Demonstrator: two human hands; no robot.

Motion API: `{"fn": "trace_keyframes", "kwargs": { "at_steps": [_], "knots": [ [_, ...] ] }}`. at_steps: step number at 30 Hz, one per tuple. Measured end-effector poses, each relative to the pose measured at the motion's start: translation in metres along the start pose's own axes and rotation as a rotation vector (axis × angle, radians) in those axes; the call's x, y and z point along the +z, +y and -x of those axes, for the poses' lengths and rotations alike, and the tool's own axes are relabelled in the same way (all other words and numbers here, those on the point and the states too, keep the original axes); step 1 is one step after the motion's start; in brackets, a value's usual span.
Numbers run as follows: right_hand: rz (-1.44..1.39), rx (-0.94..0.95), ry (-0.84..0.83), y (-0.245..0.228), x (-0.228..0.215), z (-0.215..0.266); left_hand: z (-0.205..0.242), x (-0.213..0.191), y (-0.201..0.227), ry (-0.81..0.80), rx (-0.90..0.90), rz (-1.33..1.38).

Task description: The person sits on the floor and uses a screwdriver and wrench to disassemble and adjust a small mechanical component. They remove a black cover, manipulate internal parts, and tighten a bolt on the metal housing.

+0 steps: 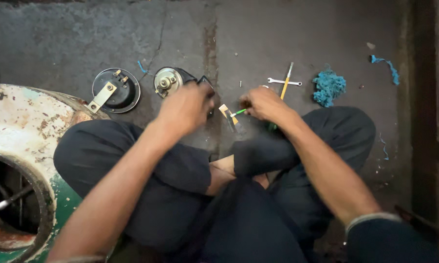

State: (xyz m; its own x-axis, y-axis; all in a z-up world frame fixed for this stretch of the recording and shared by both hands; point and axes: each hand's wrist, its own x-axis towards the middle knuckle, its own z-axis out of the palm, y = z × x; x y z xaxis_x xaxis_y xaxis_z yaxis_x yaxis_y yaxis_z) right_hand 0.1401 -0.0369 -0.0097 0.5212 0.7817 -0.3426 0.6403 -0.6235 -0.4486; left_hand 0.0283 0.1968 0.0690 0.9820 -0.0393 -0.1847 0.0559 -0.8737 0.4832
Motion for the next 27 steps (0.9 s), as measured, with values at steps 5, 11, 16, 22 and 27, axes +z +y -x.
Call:
{"fn": "trace_keyframes", "kwargs": {
  "at_steps": [5, 11, 16, 22, 27],
  "knots": [
    [0.042, 0.092, -0.162, 0.010, 0.006, -0.019, -0.052, 0.027, -0.033, -0.049, -0.260, -0.074],
    [-0.133, 0.065, 0.501, 0.014, 0.034, -0.041, -0.061, 0.059, -0.046, -0.010, -0.439, 0.036],
    [-0.150, 0.106, 0.486, 0.034, 0.052, -0.052, -0.066, 0.102, -0.052, 0.066, -0.398, 0.071],
    [-0.083, 0.137, 0.391, 0.031, 0.056, -0.047, -0.066, 0.109, -0.073, 0.171, -0.281, 0.051],
    [-0.018, 0.003, 0.383, 0.022, 0.050, -0.041, -0.056, 0.079, -0.046, -0.003, -0.501, 0.634]
  ]
}}
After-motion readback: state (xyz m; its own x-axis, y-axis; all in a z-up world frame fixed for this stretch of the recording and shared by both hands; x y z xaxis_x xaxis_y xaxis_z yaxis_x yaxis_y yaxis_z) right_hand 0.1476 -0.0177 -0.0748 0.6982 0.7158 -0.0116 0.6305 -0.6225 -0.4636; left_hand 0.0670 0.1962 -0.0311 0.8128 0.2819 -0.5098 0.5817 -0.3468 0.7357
